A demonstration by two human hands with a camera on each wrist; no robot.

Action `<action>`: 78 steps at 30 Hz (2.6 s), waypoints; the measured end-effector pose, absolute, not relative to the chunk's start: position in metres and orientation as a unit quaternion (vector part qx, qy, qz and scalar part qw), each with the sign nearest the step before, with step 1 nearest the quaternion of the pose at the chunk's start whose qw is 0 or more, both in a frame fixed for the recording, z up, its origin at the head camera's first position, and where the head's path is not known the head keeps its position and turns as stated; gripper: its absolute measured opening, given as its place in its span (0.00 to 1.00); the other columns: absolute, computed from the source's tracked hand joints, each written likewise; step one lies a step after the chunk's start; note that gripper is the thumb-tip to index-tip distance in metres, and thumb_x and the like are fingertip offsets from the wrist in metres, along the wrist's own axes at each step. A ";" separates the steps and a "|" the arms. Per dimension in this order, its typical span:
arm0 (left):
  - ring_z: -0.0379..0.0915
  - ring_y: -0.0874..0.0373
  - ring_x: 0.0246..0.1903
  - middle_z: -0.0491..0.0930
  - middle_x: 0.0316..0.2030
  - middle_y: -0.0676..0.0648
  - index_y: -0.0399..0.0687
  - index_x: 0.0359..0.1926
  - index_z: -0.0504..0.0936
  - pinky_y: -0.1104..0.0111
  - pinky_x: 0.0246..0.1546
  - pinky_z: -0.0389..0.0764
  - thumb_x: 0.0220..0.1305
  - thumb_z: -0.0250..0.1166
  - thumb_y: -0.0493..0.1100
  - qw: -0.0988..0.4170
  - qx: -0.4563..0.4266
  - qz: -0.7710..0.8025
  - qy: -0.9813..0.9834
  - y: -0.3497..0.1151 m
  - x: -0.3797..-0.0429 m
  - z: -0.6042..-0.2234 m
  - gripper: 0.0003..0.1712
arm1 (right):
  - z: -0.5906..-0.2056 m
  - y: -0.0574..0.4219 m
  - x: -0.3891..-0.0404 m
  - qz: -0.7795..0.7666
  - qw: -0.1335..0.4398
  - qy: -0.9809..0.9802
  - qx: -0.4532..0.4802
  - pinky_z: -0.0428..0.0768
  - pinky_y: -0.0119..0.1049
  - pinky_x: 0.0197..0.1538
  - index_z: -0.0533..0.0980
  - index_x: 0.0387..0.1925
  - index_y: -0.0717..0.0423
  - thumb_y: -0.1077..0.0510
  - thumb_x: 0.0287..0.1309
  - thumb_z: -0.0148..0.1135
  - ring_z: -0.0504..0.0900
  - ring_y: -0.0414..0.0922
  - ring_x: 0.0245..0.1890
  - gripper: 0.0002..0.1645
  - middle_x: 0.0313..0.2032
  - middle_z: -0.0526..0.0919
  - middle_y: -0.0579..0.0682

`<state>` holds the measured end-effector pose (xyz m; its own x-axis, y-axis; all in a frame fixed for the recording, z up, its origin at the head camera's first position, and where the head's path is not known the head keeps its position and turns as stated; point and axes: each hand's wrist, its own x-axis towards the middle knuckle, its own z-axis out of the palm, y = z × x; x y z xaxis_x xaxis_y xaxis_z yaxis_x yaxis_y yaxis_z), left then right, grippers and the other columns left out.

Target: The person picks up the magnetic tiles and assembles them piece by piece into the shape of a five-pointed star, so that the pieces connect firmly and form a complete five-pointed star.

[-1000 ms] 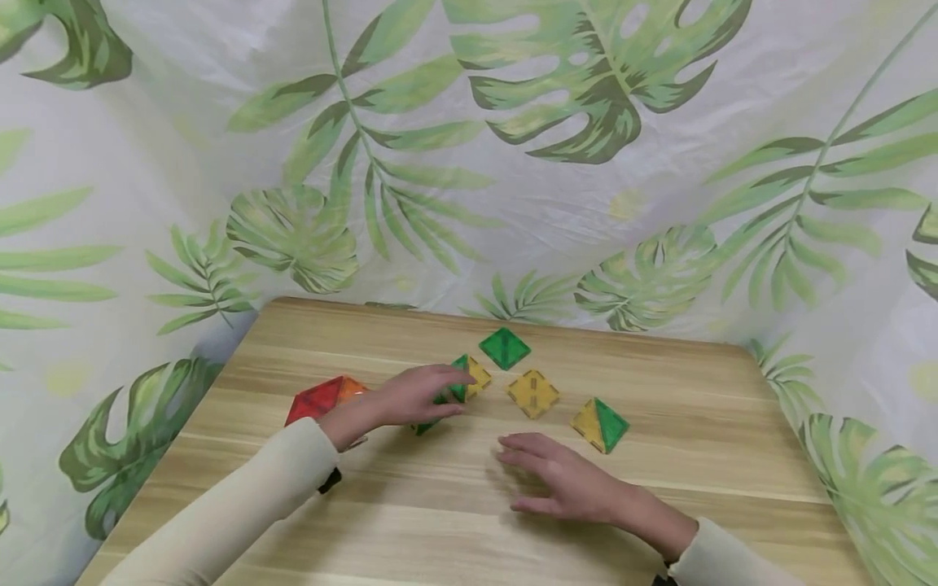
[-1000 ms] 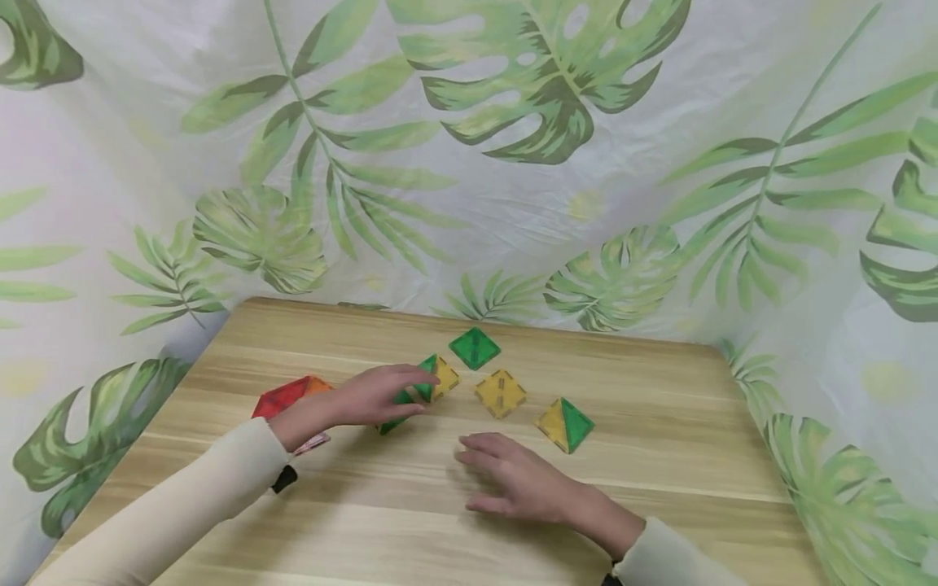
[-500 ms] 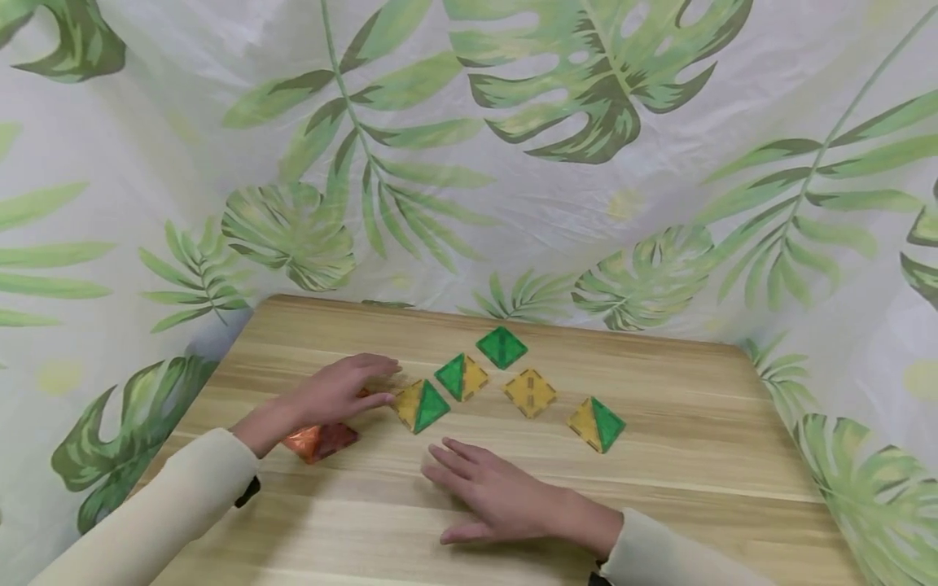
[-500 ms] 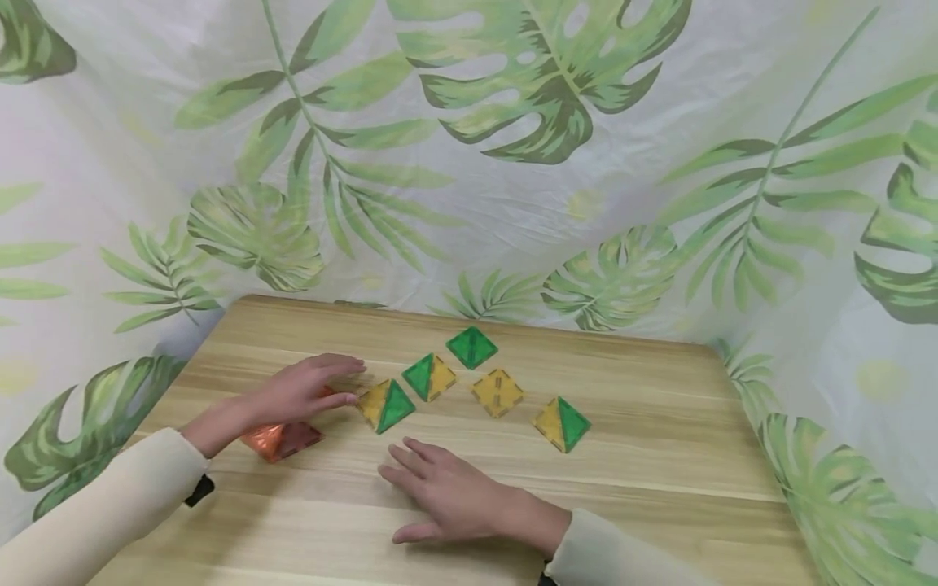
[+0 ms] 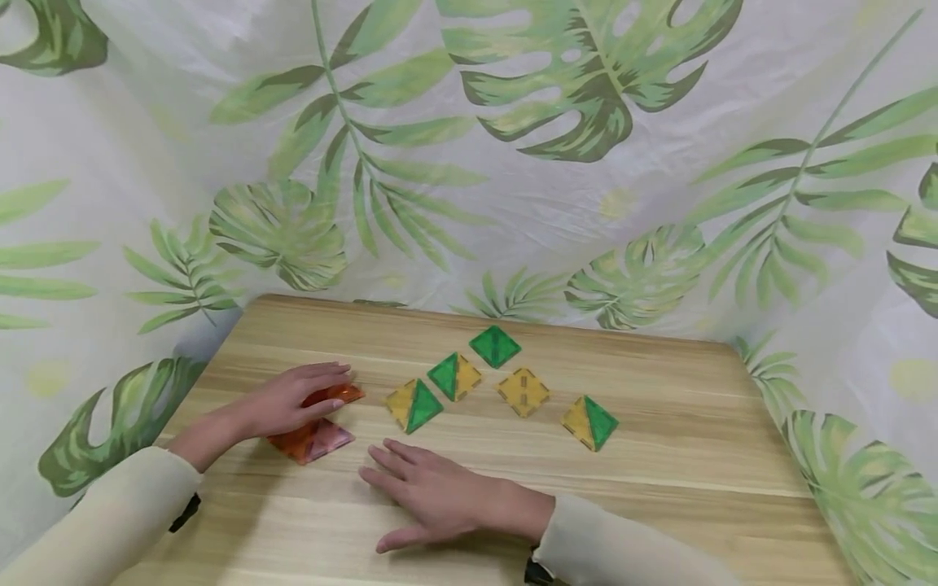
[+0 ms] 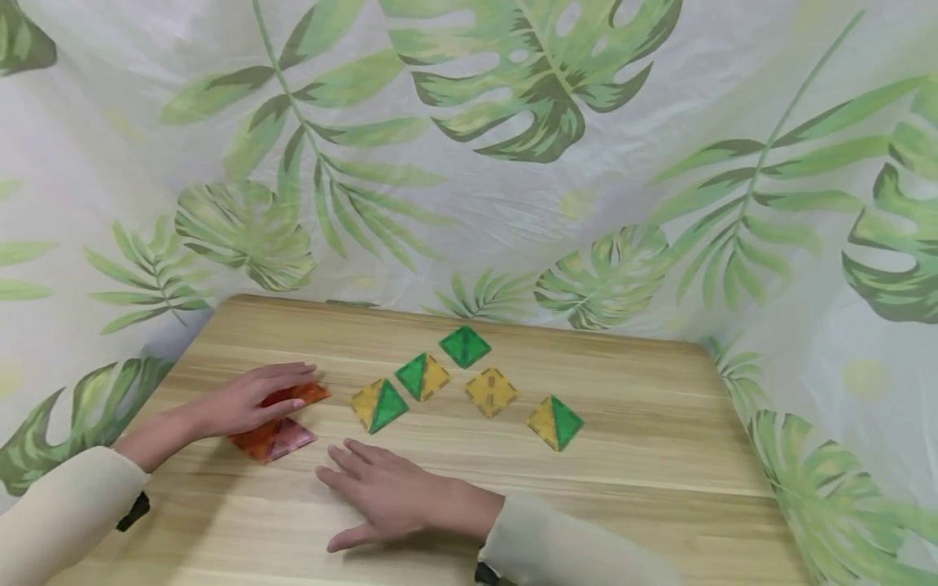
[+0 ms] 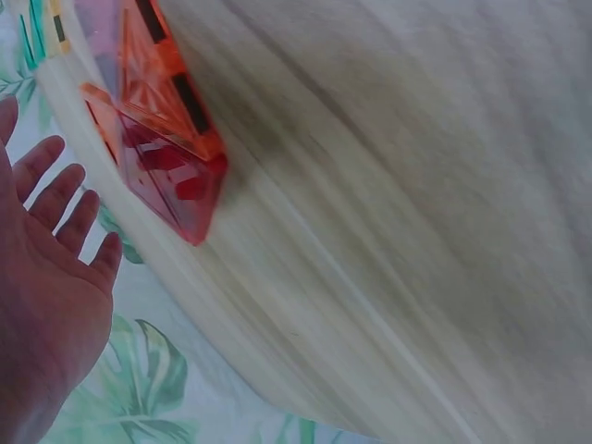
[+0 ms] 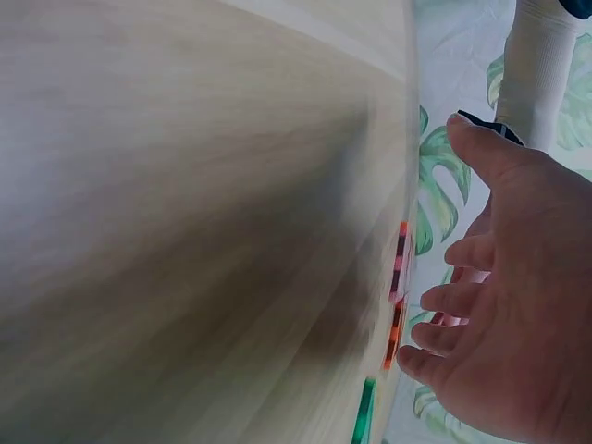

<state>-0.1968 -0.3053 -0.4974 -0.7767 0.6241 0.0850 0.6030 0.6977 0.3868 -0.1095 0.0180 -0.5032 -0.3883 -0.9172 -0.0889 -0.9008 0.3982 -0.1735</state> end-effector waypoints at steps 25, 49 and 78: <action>0.71 0.35 0.68 0.76 0.71 0.39 0.43 0.68 0.82 0.35 0.64 0.72 0.78 0.64 0.46 0.061 0.327 0.212 0.919 -0.318 -0.198 -0.505 0.24 | -0.510 -0.040 -0.123 -0.010 0.118 0.840 -0.530 0.50 0.40 0.83 0.45 0.87 0.43 0.17 0.69 0.40 0.42 0.46 0.85 0.58 0.85 0.45 0.47; 0.77 0.59 0.48 0.80 0.51 0.52 0.50 0.54 0.90 0.60 0.46 0.85 0.58 0.81 0.47 0.062 0.409 0.173 0.894 -0.292 -0.158 -0.499 0.22 | -0.506 0.029 -0.103 -0.035 0.106 0.811 -0.574 0.57 0.40 0.81 0.62 0.81 0.43 0.21 0.72 0.47 0.57 0.43 0.81 0.49 0.79 0.63 0.45; 0.72 0.65 0.42 0.77 0.53 0.48 0.44 0.62 0.84 0.70 0.42 0.81 0.60 0.80 0.57 0.104 0.427 0.172 0.882 -0.151 -0.120 -0.495 0.35 | -0.507 0.173 -0.109 -0.134 0.090 0.836 -0.524 0.76 0.44 0.71 0.80 0.64 0.46 0.38 0.75 0.61 0.74 0.45 0.70 0.26 0.71 0.73 0.50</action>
<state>-0.1198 -0.1510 -0.4952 -0.6141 0.7884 -0.0360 0.7168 0.5763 0.3924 -0.1086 0.1734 -0.5066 -0.4350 -0.9004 -0.0100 -0.8523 0.4153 -0.3180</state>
